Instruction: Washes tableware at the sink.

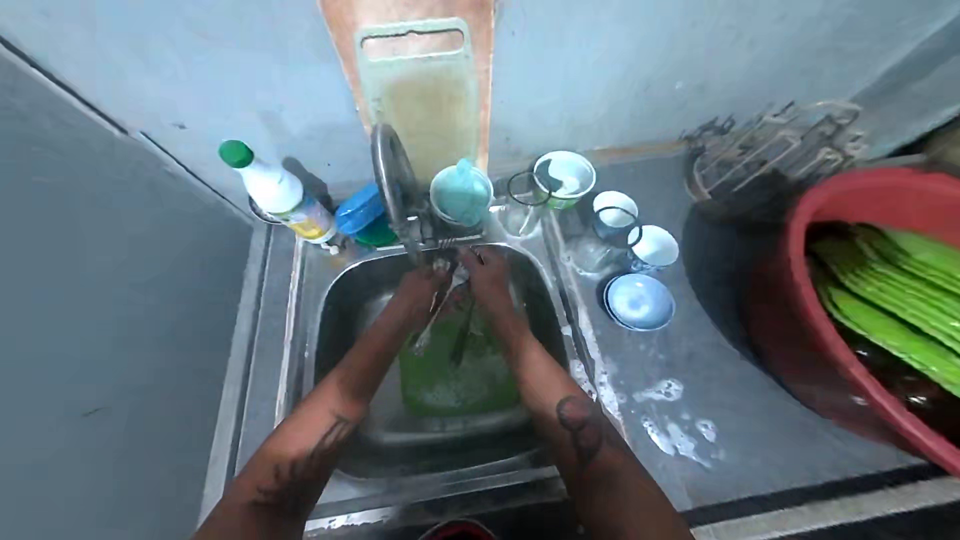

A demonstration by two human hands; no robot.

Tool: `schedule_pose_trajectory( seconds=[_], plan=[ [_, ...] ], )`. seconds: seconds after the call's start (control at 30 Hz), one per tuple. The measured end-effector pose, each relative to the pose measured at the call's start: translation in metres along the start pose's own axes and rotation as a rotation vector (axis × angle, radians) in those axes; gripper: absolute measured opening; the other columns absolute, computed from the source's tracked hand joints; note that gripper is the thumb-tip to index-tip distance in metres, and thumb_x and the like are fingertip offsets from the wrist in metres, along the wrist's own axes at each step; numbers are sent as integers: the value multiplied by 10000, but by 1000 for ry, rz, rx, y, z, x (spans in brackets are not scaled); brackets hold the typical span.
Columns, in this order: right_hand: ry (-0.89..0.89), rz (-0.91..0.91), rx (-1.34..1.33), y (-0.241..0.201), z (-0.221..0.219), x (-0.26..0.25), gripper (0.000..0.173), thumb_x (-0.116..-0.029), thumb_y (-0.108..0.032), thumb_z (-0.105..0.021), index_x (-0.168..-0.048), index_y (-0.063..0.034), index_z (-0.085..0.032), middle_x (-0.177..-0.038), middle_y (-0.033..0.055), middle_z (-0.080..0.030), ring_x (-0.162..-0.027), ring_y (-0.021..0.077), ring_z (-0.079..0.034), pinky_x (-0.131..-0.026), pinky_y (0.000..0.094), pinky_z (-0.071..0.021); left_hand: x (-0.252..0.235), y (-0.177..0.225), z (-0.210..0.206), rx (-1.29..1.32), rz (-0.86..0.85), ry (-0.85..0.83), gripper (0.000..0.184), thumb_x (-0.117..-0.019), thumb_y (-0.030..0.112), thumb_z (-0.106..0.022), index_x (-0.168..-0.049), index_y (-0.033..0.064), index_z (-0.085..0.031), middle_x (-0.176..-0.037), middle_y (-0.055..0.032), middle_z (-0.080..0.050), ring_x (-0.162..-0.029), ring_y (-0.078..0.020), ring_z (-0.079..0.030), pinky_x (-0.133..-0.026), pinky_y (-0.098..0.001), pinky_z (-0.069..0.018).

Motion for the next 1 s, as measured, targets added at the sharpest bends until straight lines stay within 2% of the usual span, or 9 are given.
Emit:
schedule_pose_trajectory(
  seconds=[0.07,0.2,0.37,0.47,0.57,0.67,0.77,0.87,1.0],
  plan=[
    [-81,-81,-27,12,-25,2,411,-1067,-374,-547,-1229,-4,-619,-1015,190,-654,-751,250,-620,-658,426,-549,8,-18,15,86,40,85,187,-1079,159,-498,-1190,13,-536,-836,-70,-641,-570,-94,-571,-515,-218,-486],
    [-222,-213,-41,15,-68,12,337,-1009,-148,-637,-1290,31,-588,-1069,185,-647,-818,215,-623,-741,380,-551,26,-35,43,233,40,235,124,-1070,115,-499,-1138,11,-509,-753,-43,-599,-546,-80,-553,-500,-205,-478],
    [-207,-129,-71,-4,-86,5,385,-1089,-281,-511,-1215,63,-631,-974,185,-671,-779,212,-632,-735,392,-554,40,-58,54,373,58,301,397,-1130,371,-303,-1256,63,-520,-726,-59,-611,-481,-108,-543,-435,-225,-458],
    [-267,-38,-11,-23,-95,12,340,-1090,-229,-508,-1287,33,-595,-987,183,-701,-795,233,-673,-746,406,-574,33,-69,57,383,53,304,287,-1120,229,-366,-1334,72,-475,-789,-60,-603,-567,-125,-586,-512,-262,-522],
    [-357,184,188,-46,-101,22,343,-1085,-143,-499,-1410,-70,-579,-1279,199,-668,-1078,341,-681,-923,521,-552,24,-66,50,324,-28,260,284,-1078,61,-421,-1357,32,-467,-978,-91,-627,-762,-163,-665,-631,-327,-591],
    [-434,312,257,-67,-105,22,325,-1083,-129,-485,-1333,13,-638,-1332,219,-651,-1247,328,-625,-1085,515,-467,16,-46,30,204,-118,171,295,-1063,11,-438,-1357,5,-455,-1034,-93,-623,-820,-139,-658,-685,-308,-587],
    [-334,192,231,-67,-72,21,344,-1090,-179,-494,-1314,46,-626,-1237,251,-678,-1142,353,-662,-1014,525,-500,7,-18,13,63,-184,94,224,-1072,50,-433,-1275,-2,-513,-973,-58,-619,-790,-98,-623,-722,-292,-562],
    [-95,97,178,-45,-20,11,374,-1099,-257,-477,-1303,40,-580,-1148,269,-671,-993,380,-680,-865,551,-552,-3,16,-1,-120,-223,72,320,-1107,198,-425,-1253,-30,-595,-1021,-123,-655,-832,-148,-637,-777,-355,-566],
    [-29,-42,21,-26,9,3,395,-1117,-266,-422,-1306,59,-543,-918,164,-638,-698,192,-622,-652,367,-558,-21,31,-6,-228,-226,-26,325,-1103,202,-451,-1297,-14,-596,-1108,-133,-675,-916,-162,-668,-821,-362,-569]
  ],
)
Point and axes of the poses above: each hand's wrist, its own x-axis away from the middle knuckle, its own z-axis out of the back of the hand, y = z × x, the point moved 10 cm from there along -x, towards the middle knuckle
